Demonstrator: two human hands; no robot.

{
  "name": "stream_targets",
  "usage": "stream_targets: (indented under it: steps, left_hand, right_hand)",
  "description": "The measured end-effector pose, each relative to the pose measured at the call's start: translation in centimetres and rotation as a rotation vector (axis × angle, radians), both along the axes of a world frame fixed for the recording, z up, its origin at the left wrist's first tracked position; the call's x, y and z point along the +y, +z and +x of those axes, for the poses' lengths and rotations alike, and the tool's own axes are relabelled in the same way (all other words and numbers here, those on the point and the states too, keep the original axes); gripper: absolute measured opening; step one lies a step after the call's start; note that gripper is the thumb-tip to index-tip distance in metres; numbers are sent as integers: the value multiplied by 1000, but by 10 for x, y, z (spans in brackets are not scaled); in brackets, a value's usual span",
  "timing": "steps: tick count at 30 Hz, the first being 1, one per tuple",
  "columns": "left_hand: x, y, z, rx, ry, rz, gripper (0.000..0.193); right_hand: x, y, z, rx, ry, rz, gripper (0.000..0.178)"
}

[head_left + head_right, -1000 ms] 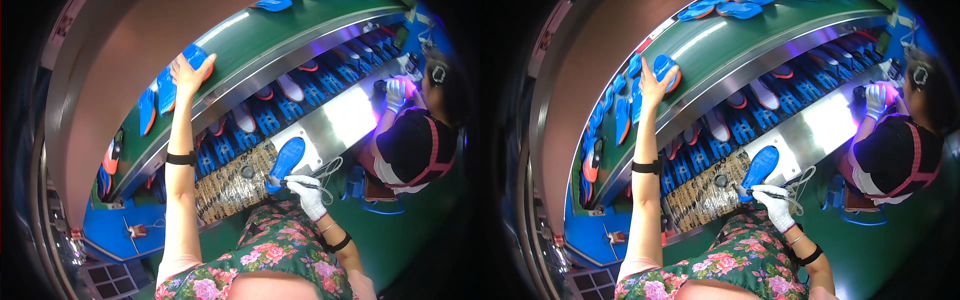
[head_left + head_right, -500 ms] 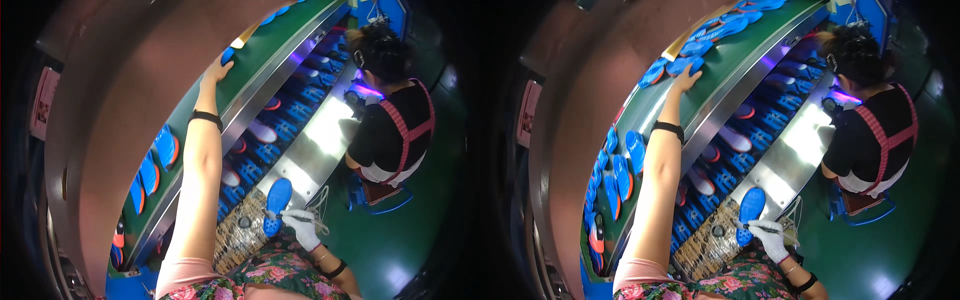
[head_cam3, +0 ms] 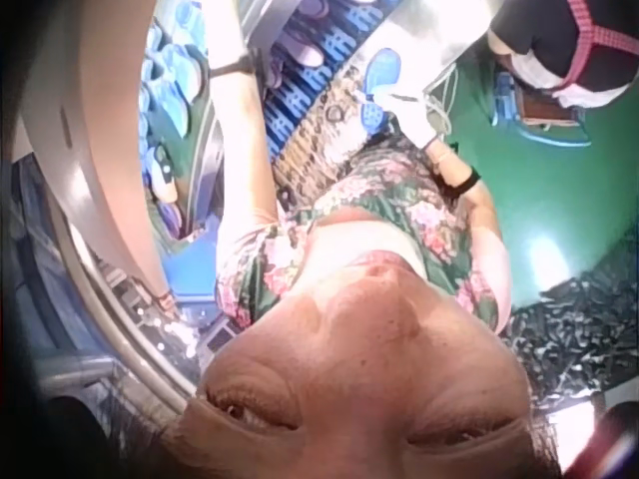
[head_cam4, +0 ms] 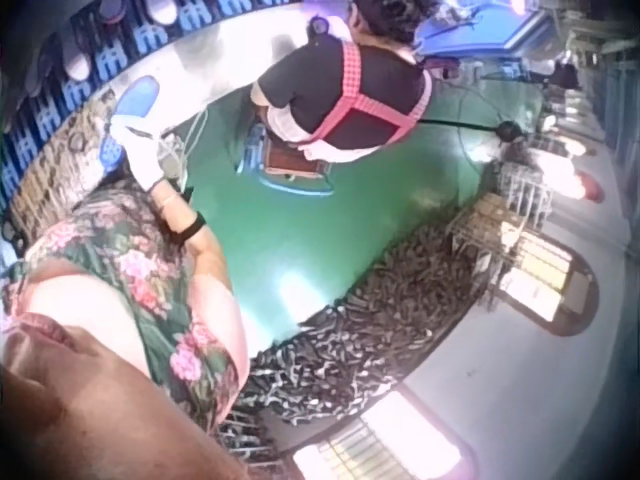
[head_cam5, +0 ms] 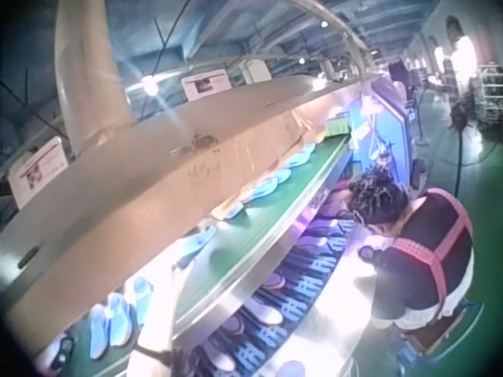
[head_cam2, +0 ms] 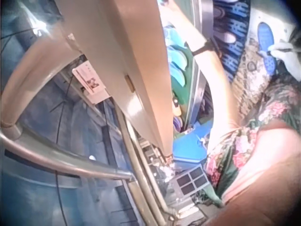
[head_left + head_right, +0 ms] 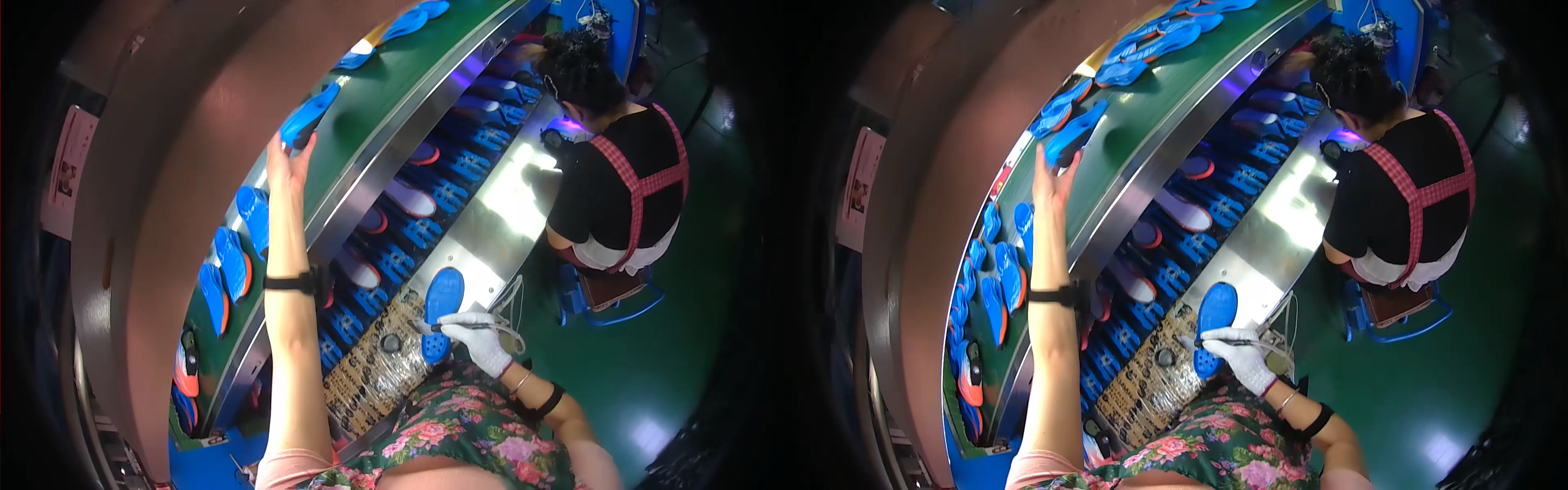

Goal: The recorder is applying a liquid adhesive to the surface of blue shoe soles using a brush, while pulling new soles from a conveyor line.

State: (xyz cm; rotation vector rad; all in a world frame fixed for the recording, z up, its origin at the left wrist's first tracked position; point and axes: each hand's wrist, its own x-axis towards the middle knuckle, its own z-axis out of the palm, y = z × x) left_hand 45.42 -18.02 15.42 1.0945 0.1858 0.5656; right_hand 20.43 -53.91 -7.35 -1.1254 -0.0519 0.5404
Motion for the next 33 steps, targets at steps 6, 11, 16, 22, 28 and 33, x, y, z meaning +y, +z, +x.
stream_targets:
  steps: [6, 11, 16, 22, 28, 33]
  left_hand:
    - [-65, -47, -184, -88, -124, -32, 66]
    - [-105, -105, -303, 205, -134, -175, 77]
    - [-138, -165, -379, 304, -108, -452, 73]
    - [-176, -202, -390, 312, -154, -586, 78]
    - [-200, -202, -359, 47, -209, -570, 97]
    - [-208, -176, -330, 71, 34, -694, 92]
  right_hand:
    - [-6, 5, 1, 63, 101, -15, 19]
    - [-9, 1, 9, 95, 109, -44, 19]
    - [-12, 16, 26, 290, 53, 184, 19]
    - [-11, 75, 39, 360, 57, 415, 17]
    - [11, 126, 31, -61, 283, 160, 22]
    - [23, 142, 38, -448, 305, -61, 23]
